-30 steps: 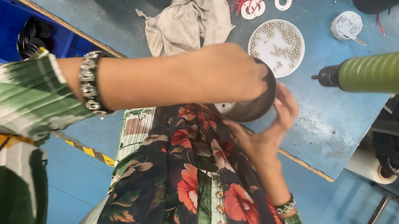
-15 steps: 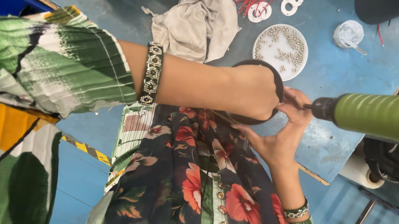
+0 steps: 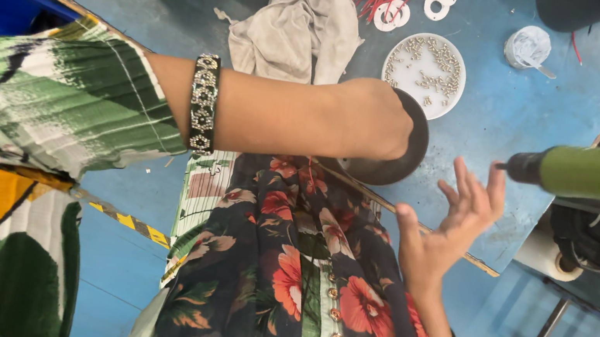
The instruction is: The person wipes the inside of a black cylindrical housing with a cloth, then inserts a small LED bulb and wires into the fixture. They use a green glue gun to apply adhesive around the bulb base and secure the components inside the housing.
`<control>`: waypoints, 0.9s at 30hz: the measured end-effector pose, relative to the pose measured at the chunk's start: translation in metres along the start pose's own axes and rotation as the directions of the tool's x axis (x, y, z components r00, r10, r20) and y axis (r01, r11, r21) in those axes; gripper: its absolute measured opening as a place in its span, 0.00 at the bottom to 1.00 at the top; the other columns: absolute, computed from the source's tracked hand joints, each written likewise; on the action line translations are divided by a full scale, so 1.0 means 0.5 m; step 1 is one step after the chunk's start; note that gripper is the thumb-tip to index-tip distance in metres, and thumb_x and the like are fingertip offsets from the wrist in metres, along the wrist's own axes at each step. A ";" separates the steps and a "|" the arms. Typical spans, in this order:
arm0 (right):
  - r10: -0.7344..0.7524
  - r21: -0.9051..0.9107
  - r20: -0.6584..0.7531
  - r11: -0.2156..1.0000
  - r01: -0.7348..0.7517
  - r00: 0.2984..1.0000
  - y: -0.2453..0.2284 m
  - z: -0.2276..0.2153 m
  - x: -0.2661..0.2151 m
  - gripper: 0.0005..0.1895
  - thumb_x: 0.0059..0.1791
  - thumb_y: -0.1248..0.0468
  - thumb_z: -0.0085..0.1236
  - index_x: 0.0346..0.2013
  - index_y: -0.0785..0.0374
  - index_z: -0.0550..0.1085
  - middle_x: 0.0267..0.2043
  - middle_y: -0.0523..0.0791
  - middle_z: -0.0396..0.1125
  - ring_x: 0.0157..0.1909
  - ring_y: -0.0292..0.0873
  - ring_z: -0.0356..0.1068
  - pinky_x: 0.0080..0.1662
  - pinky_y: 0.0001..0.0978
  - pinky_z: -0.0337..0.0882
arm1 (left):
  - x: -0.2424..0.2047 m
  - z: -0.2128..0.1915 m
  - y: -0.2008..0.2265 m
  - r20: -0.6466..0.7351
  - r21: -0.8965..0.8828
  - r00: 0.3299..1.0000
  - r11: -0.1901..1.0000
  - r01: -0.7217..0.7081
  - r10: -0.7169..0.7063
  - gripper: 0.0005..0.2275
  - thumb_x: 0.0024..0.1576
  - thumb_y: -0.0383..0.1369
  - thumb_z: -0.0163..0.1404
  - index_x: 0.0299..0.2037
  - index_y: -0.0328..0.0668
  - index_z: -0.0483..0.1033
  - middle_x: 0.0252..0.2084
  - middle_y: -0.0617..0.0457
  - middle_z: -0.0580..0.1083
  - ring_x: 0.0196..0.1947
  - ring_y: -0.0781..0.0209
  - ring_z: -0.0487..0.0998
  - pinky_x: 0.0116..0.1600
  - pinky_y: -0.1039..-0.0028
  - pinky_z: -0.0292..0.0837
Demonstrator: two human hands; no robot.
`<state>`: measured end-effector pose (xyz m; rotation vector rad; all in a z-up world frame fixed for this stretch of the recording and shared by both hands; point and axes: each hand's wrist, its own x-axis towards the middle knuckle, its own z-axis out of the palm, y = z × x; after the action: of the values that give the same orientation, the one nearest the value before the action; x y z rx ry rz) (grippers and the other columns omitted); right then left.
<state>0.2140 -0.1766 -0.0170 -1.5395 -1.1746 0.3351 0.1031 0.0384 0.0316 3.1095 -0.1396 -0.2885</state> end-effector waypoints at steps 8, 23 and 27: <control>-0.399 -0.428 0.429 0.701 0.571 0.811 -0.098 -0.026 0.084 0.20 0.42 0.54 0.74 0.41 0.59 0.76 0.46 0.45 0.70 0.61 0.54 0.66 0.64 0.53 0.59 | 0.014 -0.018 0.006 0.065 -0.011 0.997 0.999 0.043 -0.042 0.05 0.51 0.29 0.55 0.34 0.44 0.83 0.36 0.50 0.80 0.38 0.49 0.83 0.35 0.59 0.78; -0.009 -0.197 0.977 0.348 0.917 0.214 -0.197 0.047 0.281 0.35 0.32 0.41 0.68 0.42 0.63 0.78 0.42 0.43 0.69 0.51 0.45 0.67 0.65 0.50 0.54 | -0.260 -0.022 0.015 -0.670 -0.489 0.659 0.871 -0.045 -0.342 0.45 0.37 0.45 0.69 0.67 0.43 0.61 0.68 0.42 0.62 0.66 0.38 0.64 0.67 0.54 0.62; 0.025 -0.101 0.995 0.427 0.899 0.100 -0.202 0.066 0.305 0.28 0.32 0.48 0.68 0.40 0.61 0.78 0.44 0.41 0.68 0.49 0.43 0.67 0.64 0.49 0.52 | -0.233 0.034 0.057 -0.526 -0.745 0.667 0.664 -0.062 -0.527 0.49 0.40 0.41 0.71 0.73 0.46 0.54 0.71 0.44 0.61 0.69 0.42 0.63 0.70 0.54 0.62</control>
<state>0.2110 -0.0455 0.1151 -1.3043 -3.1833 0.2266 -0.0165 0.0204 0.0368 2.1880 0.3586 0.7260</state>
